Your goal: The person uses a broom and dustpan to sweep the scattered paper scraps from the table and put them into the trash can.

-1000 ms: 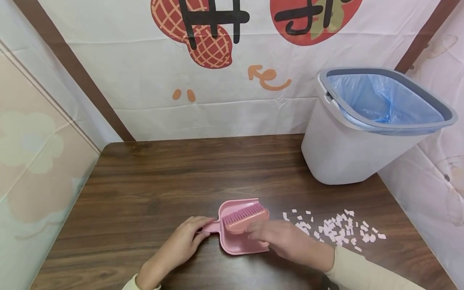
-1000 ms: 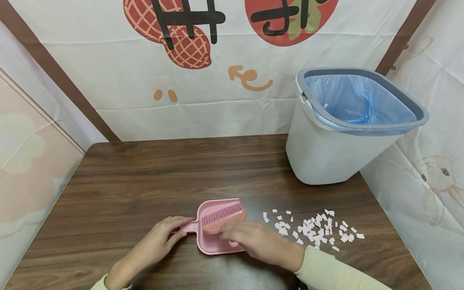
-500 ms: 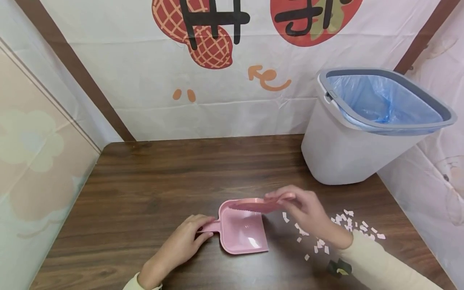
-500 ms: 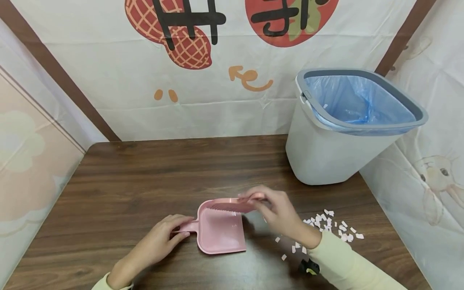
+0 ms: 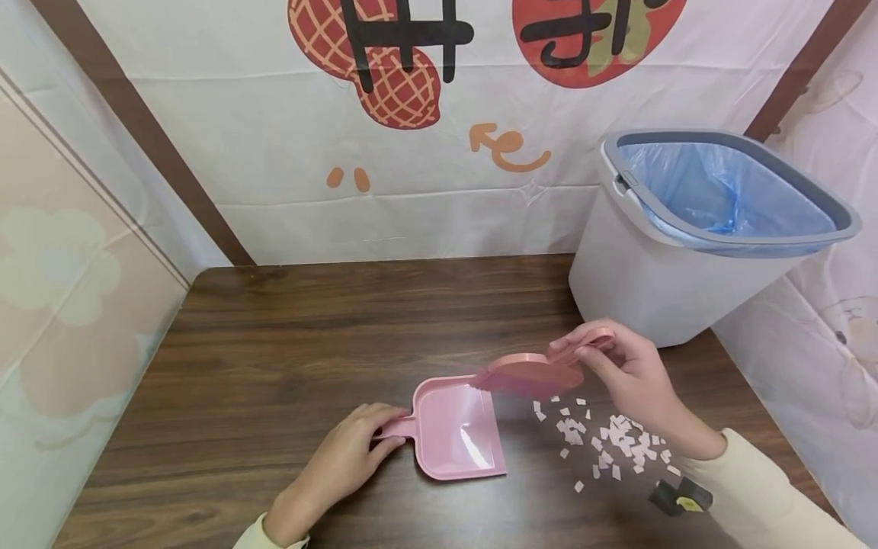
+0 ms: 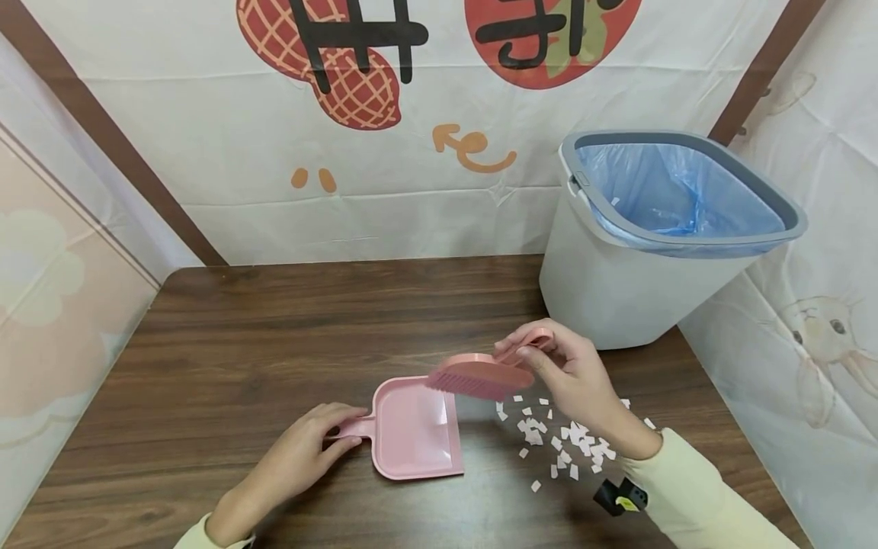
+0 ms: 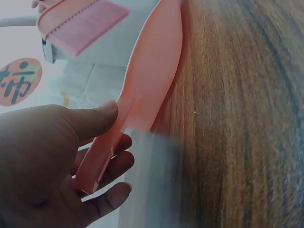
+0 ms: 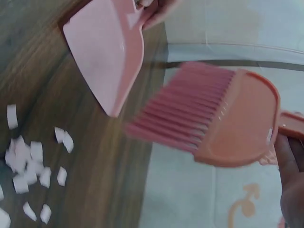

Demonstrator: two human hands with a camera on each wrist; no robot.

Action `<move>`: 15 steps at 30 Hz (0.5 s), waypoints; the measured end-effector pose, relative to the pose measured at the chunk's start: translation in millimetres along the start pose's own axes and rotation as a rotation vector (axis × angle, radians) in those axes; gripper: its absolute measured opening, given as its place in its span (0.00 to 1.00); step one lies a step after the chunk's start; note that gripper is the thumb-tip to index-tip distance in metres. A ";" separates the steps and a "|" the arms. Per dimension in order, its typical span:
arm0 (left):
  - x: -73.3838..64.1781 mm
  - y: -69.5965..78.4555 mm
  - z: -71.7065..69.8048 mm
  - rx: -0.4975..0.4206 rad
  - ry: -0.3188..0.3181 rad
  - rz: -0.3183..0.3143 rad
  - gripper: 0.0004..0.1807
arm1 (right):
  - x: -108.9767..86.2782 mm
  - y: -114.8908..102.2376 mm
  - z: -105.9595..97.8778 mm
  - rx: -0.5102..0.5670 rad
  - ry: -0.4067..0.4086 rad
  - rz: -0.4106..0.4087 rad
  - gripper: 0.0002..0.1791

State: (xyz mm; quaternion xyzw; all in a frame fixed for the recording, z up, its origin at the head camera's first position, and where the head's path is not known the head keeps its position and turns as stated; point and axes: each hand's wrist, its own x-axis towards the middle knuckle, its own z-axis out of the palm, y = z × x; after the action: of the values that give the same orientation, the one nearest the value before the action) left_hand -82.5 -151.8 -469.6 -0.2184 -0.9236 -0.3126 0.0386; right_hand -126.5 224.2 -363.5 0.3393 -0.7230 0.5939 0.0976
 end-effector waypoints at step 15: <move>2.5 -2.0 0.6 -0.007 0.005 0.053 0.17 | -17.1 -19.2 -34.8 -0.183 -0.362 0.070 0.22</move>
State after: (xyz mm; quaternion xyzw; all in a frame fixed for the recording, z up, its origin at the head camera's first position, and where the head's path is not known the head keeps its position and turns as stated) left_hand -85.6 -152.0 -470.6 -0.2420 -0.9164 -0.3151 0.0484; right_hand -111.1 261.5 -348.0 0.4049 -0.7910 0.4580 -0.0242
